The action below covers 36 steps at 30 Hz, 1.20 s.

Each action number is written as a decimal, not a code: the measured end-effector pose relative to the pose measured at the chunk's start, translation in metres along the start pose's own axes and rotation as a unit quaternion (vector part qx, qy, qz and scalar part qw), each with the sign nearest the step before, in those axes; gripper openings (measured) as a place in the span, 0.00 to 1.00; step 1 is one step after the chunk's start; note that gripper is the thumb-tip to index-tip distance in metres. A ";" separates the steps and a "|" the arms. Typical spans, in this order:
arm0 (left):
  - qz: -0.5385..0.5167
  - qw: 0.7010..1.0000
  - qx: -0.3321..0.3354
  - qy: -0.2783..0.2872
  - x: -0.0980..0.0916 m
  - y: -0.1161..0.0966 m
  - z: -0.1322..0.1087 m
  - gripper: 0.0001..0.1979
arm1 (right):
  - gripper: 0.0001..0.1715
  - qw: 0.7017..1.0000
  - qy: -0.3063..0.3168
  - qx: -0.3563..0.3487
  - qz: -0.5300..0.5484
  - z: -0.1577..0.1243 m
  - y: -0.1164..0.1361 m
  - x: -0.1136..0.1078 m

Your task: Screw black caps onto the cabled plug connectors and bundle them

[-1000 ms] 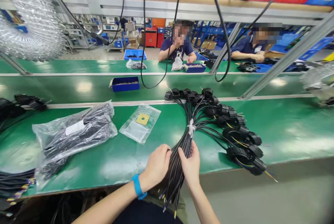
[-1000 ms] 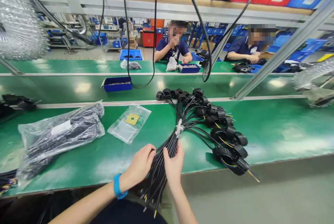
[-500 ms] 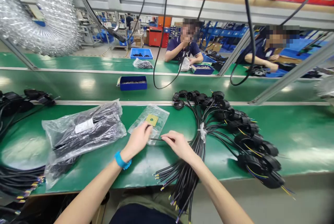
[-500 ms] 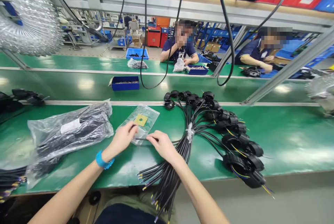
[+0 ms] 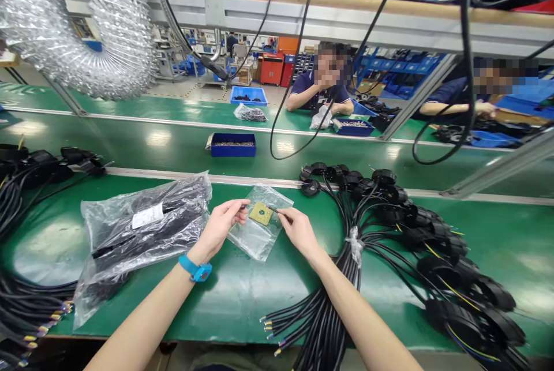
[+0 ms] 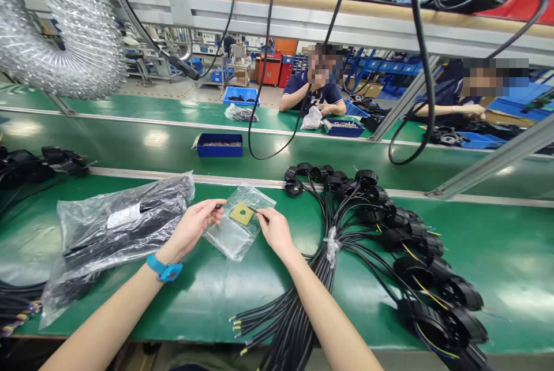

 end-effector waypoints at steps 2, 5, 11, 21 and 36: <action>-0.017 1.000 0.005 0.009 0.006 -0.001 0.012 0.25 | 0.12 1.000 0.004 -0.009 -0.019 -0.002 0.001 0.002; -0.035 0.999 0.012 0.002 0.009 0.005 0.022 0.23 | 0.12 0.998 0.025 -0.030 -0.054 -0.006 0.007 0.007; -0.097 0.994 -0.041 0.024 0.006 0.036 0.020 0.26 | 0.12 0.986 0.077 -0.081 -0.125 -0.009 0.021 0.023; -0.226 0.968 -0.099 0.048 0.013 0.047 0.023 0.16 | 0.13 0.991 -0.029 -0.101 -0.078 -0.010 0.036 -0.014; -0.218 0.966 -0.118 0.073 0.039 0.055 0.012 0.15 | 0.10 0.990 -0.045 -0.124 0.054 -0.016 0.052 -0.021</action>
Point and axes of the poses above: each hand's wrist, its own z-axis towards the middle knuckle, its own x-axis out of the palm, y = z × x, the point moved 10 cm from there along z, towards the middle knuckle, and after that the axes turned 6 degrees about -x, right-handed, at the moved point
